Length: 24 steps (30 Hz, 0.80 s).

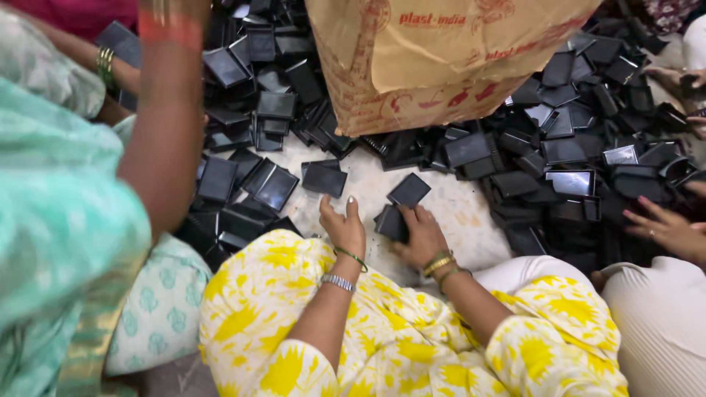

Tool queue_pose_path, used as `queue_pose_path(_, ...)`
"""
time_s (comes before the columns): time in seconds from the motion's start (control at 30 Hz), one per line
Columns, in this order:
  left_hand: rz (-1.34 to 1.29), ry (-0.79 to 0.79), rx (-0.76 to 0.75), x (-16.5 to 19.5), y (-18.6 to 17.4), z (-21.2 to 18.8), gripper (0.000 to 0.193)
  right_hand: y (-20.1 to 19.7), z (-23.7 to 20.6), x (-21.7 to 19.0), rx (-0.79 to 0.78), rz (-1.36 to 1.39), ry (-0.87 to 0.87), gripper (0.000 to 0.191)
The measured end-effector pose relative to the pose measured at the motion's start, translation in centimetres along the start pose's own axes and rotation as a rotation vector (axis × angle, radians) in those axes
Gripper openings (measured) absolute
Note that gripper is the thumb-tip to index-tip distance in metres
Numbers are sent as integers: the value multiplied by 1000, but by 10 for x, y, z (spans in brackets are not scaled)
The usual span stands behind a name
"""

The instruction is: The person sits on the floor and repeatedly picks up small black plastic trays and combs, snaps them together, and places the assembled units aside. The hands work continuously from a large pile of parts, handling items one at a time.

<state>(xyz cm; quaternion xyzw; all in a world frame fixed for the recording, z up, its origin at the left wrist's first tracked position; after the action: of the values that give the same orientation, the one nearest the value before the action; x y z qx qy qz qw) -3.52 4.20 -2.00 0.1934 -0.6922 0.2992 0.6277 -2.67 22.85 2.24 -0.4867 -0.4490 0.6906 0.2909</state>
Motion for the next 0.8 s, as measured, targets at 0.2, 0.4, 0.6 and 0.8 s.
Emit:
queue_pose_path(0.2, 136, -69, -31, -18, 7, 3, 61, 19, -3, 7, -174, -56, 103, 90)
queue_pose_path(0.4, 175, -52, -149, -36, 21, 5, 62, 23, -8, 8, -163, -19, 231, 92)
queue_pose_path(0.6, 83, -12, -430, -38, 34, -2, 67, -2, -6, 13, -73, 1152, 538, 58)
queue_pose_path(0.8, -530, -388, -862, 16, 14, -24, 82, -34, -11, 1, -211, 1304, 403, 62)
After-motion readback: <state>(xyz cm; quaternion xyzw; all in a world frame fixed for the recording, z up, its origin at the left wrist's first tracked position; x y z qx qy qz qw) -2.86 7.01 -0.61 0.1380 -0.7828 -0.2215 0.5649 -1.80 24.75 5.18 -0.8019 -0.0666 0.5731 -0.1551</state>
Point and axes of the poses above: each hand's wrist, its own z-axis towards the middle knuckle, its own y-axis out of the palm, x = y × z, the point moved 2 cm from there along z, towards the middle knuckle, and after that the axes turned 4 degrees about z, right-handed, at the moved point
